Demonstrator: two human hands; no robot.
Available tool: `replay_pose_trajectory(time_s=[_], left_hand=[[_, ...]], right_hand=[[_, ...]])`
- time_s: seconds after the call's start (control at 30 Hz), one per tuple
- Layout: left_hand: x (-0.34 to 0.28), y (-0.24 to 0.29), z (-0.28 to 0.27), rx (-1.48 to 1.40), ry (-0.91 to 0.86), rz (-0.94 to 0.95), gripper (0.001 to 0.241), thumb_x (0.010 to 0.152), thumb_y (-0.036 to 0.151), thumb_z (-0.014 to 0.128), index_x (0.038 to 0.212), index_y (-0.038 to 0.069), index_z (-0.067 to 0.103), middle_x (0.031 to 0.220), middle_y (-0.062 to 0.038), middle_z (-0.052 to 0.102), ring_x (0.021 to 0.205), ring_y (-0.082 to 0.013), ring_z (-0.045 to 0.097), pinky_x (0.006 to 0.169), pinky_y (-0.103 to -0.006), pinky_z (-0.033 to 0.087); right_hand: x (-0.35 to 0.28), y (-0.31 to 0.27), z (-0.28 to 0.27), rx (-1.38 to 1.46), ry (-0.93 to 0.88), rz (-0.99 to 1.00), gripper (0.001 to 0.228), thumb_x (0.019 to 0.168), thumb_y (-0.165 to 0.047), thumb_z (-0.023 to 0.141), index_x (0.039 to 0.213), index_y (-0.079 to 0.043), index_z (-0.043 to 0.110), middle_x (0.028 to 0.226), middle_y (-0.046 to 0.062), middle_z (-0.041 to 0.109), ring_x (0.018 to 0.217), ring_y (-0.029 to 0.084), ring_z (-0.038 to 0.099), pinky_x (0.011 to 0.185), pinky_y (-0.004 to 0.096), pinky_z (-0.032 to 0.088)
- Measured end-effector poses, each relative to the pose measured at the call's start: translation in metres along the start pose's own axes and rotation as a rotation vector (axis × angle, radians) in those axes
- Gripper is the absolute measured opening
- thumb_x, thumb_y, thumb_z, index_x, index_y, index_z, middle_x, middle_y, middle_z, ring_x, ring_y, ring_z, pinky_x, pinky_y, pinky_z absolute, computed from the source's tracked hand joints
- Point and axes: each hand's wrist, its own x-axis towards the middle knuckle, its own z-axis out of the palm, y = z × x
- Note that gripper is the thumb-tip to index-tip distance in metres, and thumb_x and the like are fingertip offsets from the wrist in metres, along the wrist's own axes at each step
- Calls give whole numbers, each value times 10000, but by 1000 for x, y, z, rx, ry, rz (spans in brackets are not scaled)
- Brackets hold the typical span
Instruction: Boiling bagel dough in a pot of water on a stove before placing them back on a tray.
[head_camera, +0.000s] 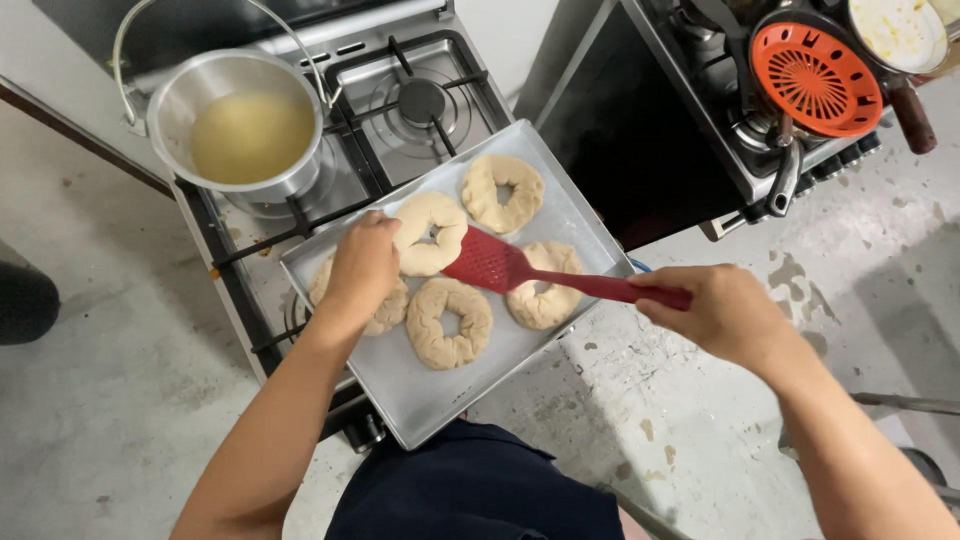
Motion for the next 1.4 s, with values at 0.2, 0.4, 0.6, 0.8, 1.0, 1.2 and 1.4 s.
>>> replay_pose_trajectory(time_s=[0.2,0.4,0.6,0.8,1.0,1.2,1.4], left_hand=[[2,-5,-3,25,44,-64,327,784,-91,569,1051,-2,736,1052,-237,683,996,-438,642,875,-501,525],[-3,-14,0,173,18,-89,299,792,-15,634,1066,19,748,1065,-208,703,1037,-403,648,912,-491,518],[-8,-14,-3,258,-1,-42,318,791,19,660,1092,53,757,1079,-161,723,1097,-379,609,979,-492,491],[-12,4,-49,120,119,-97,326,826,49,662,1140,73,747,1110,-136,724,1053,-366,614,889,-498,492],[-47,-15,-91,-4,318,-157,278,899,77,664,1167,97,733,1147,-117,713,1032,-352,606,923,-455,502],[-87,-13,-137,-41,352,-320,261,921,97,666,1168,116,746,1026,-101,695,947,-290,612,879,-426,509],[-131,-28,-154,-206,387,-397,269,891,128,685,1150,126,758,1098,-53,729,912,-207,615,788,-354,520]], right_hand=[[30,3,40,169,44,-116,335,817,-249,782,1146,-186,781,784,90,781,641,205,741,643,330,584],[46,18,76,241,-38,-54,404,842,-282,759,1224,-154,728,748,115,758,629,216,711,639,355,566],[60,38,96,360,-183,42,399,880,-320,757,1179,-56,754,808,95,753,735,189,664,711,338,542],[36,57,101,521,-133,-12,401,869,-305,748,1166,-35,754,790,0,704,728,107,596,681,286,502],[16,66,90,553,-91,84,326,895,-247,769,1113,-7,786,767,11,637,706,114,509,647,289,433],[37,-4,33,568,9,-110,341,884,-238,745,1140,-14,767,817,-25,692,735,74,559,670,260,477],[117,-120,-3,303,20,-219,365,904,-316,741,1121,-23,760,834,39,751,758,119,658,723,293,540]])
